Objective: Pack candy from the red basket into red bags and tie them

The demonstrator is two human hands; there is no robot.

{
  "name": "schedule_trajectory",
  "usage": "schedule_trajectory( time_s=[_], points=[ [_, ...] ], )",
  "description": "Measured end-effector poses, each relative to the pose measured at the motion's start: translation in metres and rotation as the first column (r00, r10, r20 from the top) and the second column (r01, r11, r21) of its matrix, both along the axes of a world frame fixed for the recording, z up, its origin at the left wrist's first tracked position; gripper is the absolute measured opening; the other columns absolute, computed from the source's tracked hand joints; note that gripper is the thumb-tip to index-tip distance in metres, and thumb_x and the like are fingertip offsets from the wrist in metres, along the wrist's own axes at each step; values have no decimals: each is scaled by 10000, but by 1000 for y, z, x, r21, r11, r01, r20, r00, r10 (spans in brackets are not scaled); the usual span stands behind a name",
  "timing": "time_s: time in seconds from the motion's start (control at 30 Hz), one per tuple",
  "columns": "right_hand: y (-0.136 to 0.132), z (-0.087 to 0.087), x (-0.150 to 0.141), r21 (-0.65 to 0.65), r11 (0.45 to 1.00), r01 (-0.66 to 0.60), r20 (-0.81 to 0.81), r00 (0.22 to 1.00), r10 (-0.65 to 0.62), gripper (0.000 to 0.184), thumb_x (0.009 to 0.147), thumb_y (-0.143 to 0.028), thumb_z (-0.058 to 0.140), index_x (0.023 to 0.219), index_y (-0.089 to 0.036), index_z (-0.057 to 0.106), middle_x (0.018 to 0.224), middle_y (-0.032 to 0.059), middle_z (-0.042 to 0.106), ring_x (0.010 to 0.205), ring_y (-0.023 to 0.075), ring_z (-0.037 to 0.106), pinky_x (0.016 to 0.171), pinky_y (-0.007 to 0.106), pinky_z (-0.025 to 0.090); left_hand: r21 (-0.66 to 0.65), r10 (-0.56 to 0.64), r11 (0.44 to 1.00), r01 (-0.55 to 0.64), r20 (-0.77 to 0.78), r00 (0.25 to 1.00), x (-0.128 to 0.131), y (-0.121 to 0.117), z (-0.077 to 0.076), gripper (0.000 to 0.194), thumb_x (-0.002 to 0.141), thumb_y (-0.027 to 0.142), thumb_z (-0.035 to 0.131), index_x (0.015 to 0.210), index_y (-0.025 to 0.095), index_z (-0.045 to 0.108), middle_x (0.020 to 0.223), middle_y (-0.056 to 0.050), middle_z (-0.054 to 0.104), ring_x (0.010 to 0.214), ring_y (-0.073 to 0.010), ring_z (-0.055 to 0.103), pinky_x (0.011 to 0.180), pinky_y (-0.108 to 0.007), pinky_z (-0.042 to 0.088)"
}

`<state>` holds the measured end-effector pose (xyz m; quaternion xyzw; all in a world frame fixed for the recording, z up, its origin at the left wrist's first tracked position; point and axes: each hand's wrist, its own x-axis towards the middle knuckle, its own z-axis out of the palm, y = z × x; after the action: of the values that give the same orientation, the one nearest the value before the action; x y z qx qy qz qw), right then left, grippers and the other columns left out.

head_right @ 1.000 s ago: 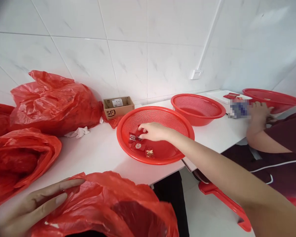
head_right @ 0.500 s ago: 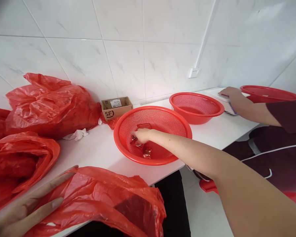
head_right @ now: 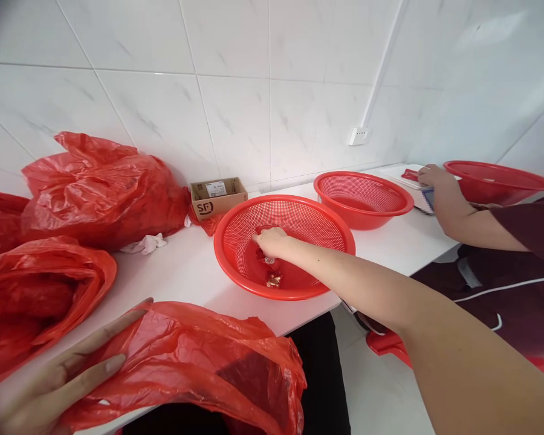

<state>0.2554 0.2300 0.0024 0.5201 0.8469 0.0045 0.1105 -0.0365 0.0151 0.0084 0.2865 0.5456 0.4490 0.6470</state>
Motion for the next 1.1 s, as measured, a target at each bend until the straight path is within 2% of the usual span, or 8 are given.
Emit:
schedule_trajectory(
  time_s=[0.2, 0.37, 0.47, 0.63, 0.77, 0.9, 0.97, 1.1],
  points=[
    [4, 5, 8, -4, 1000, -8, -3, 1000, 8, 225, 845, -156, 578, 1028, -201, 699, 1045, 116, 714, 972, 272, 658, 707, 307, 430, -20, -17, 1000, 18, 31, 999, -10, 4, -10, 979, 547, 242, 903, 1430, 326, 487, 1288, -105, 671, 1109, -449, 633, 879, -531, 575],
    [14, 8, 22, -2, 999, 43, -76, 996, -43, 208, 851, -149, 559, 1008, -189, 690, 1007, 100, 717, 894, 225, 653, 661, 277, 406, 29, -8, 1000, 8, 15, 1000, 3, -3, 2, 820, 664, 288, 841, 1412, 316, 504, 1231, -58, 708, 1077, -405, 662, 814, -437, 615],
    [17, 12, 29, -10, 996, 83, -112, 990, -84, 197, 843, -157, 579, 1012, -177, 679, 1041, 92, 711, 935, 211, 639, 678, 261, 408, 24, 9, 1000, -9, -3, 1000, 8, -4, 7, 858, 644, 303, 854, 1422, 290, 493, 1212, -71, 717, 1030, -392, 686, 788, -405, 625],
    [15, 21, 36, -126, 980, 154, -95, 981, -167, 176, 787, -199, 627, 946, -178, 698, 1024, 100, 709, 882, 232, 652, 647, 276, 424, 22, 21, 1000, -21, -4, 1000, 10, -3, 6, 871, 640, 313, 855, 1428, 265, 488, 1193, -81, 725, 1040, -399, 680, 771, -390, 629],
    [13, 21, 42, -282, 931, 233, -44, 966, -255, 361, 766, -322, 665, 1073, -132, 665, 958, 135, 705, 771, 250, 667, 594, 301, 456, 18, 10, 1000, -10, 21, 1000, 9, -3, 4, 879, 656, 303, 846, 1445, 269, 460, 1181, -84, 730, 1030, -393, 685, 780, -394, 626],
    [7, 13, 44, -418, 881, 219, -57, 962, -266, 747, 698, -482, 749, 1333, -176, 505, 1142, 134, 662, 784, 228, 675, 575, 285, 492, 11, -1, 1000, 0, 27, 1000, 5, -1, 2, 854, 666, 283, 842, 1436, 285, 474, 1210, -87, 717, 1036, -394, 683, 790, -411, 624],
    [5, 10, 42, -465, 862, 200, -70, 963, -262, 696, 695, -473, 764, 1296, -211, 532, 1177, 114, 647, 789, 215, 680, 576, 278, 505, 2, -17, 1000, 17, 21, 1000, 3, 0, 0, 868, 651, 273, 852, 1433, 306, 476, 1230, -85, 707, 1062, -394, 674, 822, -422, 614],
    [5, 7, 42, -526, 821, 222, -68, 951, -301, 415, 696, -267, 779, 1074, -176, 633, 1069, 92, 674, 695, 189, 684, 566, 280, 523, 24, -19, 1000, 18, 14, 1000, 1, 0, 0, 856, 651, 266, 849, 1423, 336, 487, 1236, -66, 706, 1086, -383, 665, 858, -419, 600]
  ],
)
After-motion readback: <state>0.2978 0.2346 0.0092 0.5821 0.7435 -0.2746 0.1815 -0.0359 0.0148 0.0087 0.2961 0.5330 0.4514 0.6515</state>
